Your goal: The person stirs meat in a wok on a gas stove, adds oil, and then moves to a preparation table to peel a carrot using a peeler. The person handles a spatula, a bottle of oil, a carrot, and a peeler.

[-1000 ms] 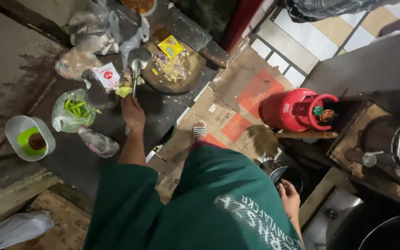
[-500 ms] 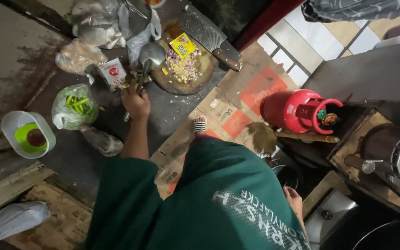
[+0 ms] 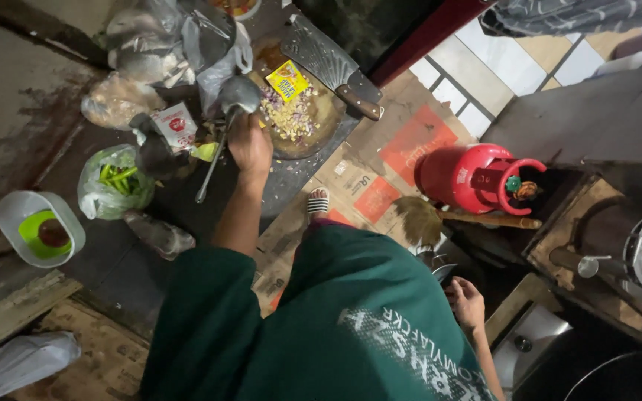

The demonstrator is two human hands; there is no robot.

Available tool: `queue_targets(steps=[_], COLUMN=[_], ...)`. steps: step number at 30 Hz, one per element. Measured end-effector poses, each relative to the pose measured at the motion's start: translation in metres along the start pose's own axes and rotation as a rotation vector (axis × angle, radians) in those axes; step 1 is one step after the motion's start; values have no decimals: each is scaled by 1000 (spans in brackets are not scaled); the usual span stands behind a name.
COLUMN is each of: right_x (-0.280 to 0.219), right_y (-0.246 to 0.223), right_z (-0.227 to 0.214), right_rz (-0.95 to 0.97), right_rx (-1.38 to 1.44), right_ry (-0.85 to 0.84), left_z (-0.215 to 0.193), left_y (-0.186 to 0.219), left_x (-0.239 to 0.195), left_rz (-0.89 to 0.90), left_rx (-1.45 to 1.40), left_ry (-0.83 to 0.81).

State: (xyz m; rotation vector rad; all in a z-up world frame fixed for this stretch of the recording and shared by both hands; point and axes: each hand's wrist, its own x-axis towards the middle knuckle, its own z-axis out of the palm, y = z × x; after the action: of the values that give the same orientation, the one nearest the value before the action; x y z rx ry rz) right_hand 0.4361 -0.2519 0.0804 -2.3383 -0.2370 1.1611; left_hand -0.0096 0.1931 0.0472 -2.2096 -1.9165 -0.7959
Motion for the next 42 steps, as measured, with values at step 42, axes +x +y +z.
queue_targets(steps=[42], right_x=[0], right_y=[17], right_z=[-14], right_rz=[-14], right_rx=[-225], right_ry=[-5], left_z=[101], left_y=[-20], left_x=[119], left_rz=[-528], left_rx=[-717], left_ry=[-530])
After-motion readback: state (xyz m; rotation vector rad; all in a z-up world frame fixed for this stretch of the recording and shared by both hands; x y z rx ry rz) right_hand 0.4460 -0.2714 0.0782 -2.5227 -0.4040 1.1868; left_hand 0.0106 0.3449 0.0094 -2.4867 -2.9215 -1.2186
